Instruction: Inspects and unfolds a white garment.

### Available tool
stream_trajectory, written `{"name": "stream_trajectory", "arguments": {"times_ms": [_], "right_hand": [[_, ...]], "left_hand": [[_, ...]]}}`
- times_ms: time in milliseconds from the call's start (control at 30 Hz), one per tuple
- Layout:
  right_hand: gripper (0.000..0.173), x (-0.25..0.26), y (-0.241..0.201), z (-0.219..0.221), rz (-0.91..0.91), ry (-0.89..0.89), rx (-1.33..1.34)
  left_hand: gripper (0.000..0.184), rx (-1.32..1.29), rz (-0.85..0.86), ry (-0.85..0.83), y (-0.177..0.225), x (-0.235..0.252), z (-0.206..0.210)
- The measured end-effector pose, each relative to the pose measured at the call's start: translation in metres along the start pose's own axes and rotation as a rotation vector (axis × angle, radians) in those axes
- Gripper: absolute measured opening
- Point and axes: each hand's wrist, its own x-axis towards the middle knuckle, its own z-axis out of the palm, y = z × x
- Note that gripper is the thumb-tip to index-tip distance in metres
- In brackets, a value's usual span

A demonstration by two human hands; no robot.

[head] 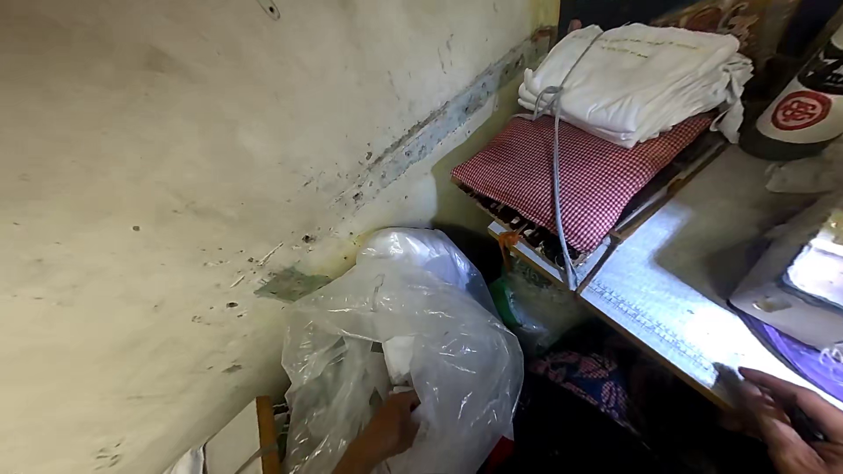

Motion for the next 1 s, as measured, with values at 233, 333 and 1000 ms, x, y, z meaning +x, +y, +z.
{"name": "stream_trajectory", "arguments": {"times_ms": [233,333,1000], "right_hand": [[0.031,-0.002,0.005,0.001,-0.02,0.022,-0.001],[0.031,-0.002,0.006,0.002,-0.029,0.038,-0.033],[0.028,-0.009,0.003,0.018,0.025,0.444,-0.128]], "left_hand": [[0.033,-0.289,0.076,0.091,-0.013,-0.029,-0.053],[0.019,-0.45,0.217,0.373,0.019,-0.072,-0.116],[0.056,0.023,0.978,0.782,0.32,0.132,-0.176]]}}
